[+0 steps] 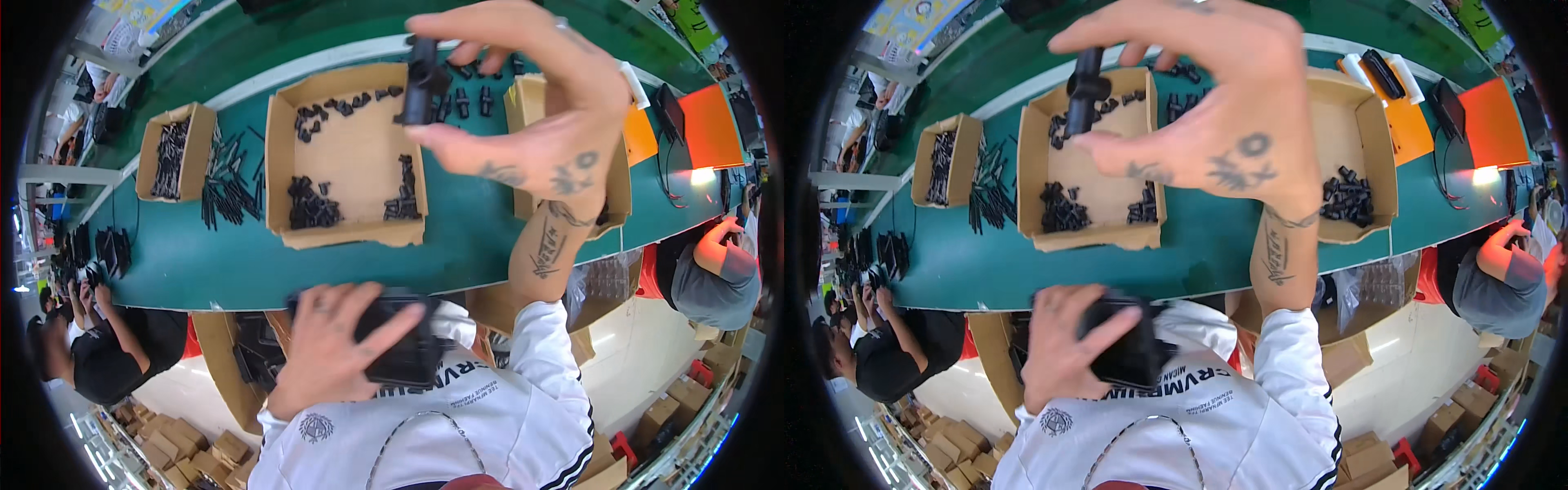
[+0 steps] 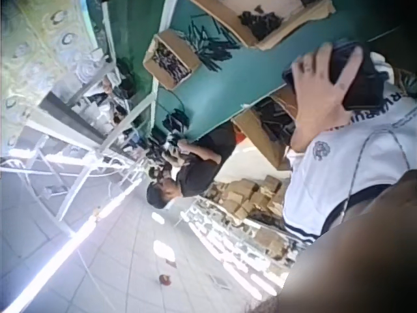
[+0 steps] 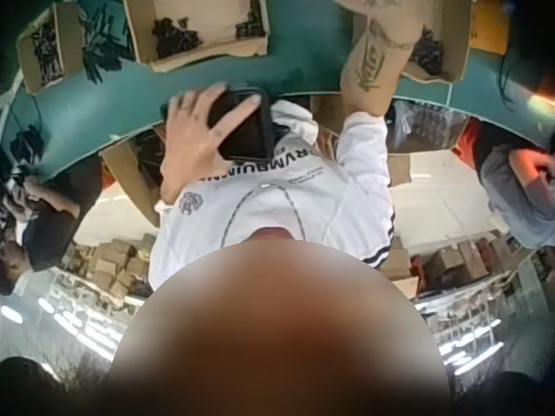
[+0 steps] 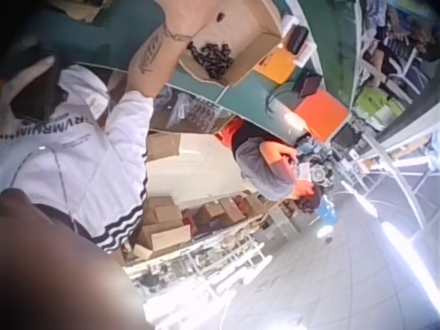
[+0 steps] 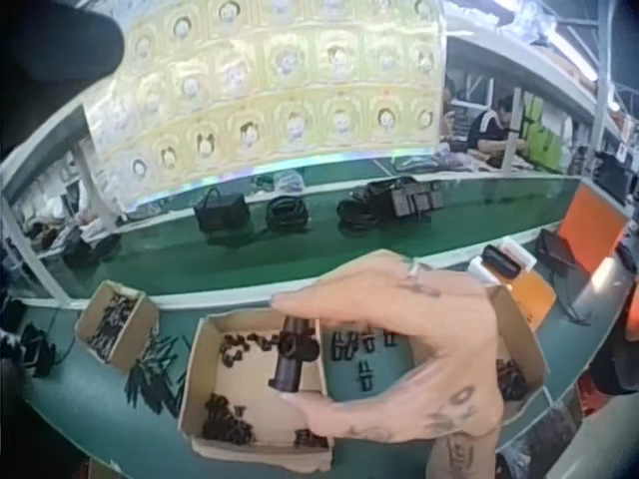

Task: Assembling small black plastic components and placing them into an enclosure at a factory workbench.

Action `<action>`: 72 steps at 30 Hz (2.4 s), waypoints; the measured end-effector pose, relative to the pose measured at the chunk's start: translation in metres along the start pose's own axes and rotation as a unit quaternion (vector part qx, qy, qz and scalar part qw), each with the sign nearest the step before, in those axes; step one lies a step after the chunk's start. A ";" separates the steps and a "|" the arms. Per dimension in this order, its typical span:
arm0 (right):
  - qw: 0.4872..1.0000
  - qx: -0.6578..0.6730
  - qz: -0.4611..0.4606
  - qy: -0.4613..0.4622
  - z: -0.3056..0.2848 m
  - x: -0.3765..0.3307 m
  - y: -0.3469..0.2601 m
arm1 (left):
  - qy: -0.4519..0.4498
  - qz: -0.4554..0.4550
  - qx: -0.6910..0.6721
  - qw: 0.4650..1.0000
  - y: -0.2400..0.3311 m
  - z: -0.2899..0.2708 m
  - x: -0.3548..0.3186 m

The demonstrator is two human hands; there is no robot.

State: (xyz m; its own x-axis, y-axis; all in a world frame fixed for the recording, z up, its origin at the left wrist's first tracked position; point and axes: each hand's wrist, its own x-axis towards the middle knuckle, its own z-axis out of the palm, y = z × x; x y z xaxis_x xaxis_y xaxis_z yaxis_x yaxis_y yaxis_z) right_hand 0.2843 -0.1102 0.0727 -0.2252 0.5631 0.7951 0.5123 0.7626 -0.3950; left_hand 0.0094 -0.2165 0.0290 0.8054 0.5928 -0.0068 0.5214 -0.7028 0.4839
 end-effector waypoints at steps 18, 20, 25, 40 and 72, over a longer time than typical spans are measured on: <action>0.979 0.027 0.202 -0.024 -0.026 -0.191 -0.054 | 0.030 -0.033 -0.012 0.999 -0.012 0.099 0.039; 0.970 0.040 0.240 -0.005 -0.023 -0.206 -0.057 | 0.045 0.017 0.017 0.999 -0.010 0.092 0.036; 0.956 0.067 0.285 -0.012 -0.019 -0.225 -0.056 | 0.087 0.041 -0.074 0.993 -0.017 0.077 0.048; 0.941 0.087 0.313 0.098 -0.011 -0.257 -0.063 | 0.028 0.026 -0.033 0.999 -0.019 0.073 0.117; 0.943 0.019 0.292 -0.161 -0.041 -0.203 -0.047 | 0.046 0.110 -0.052 0.992 -0.037 0.115 0.092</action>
State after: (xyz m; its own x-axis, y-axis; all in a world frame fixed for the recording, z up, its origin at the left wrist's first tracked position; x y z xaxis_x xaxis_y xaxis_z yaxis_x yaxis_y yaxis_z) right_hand 0.3401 -0.2737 -0.0507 -0.1575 0.9531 0.2584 0.5983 0.3003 -0.7429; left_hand 0.0966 -0.1814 -0.0903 0.8650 0.4659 0.1862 0.3003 -0.7781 0.5518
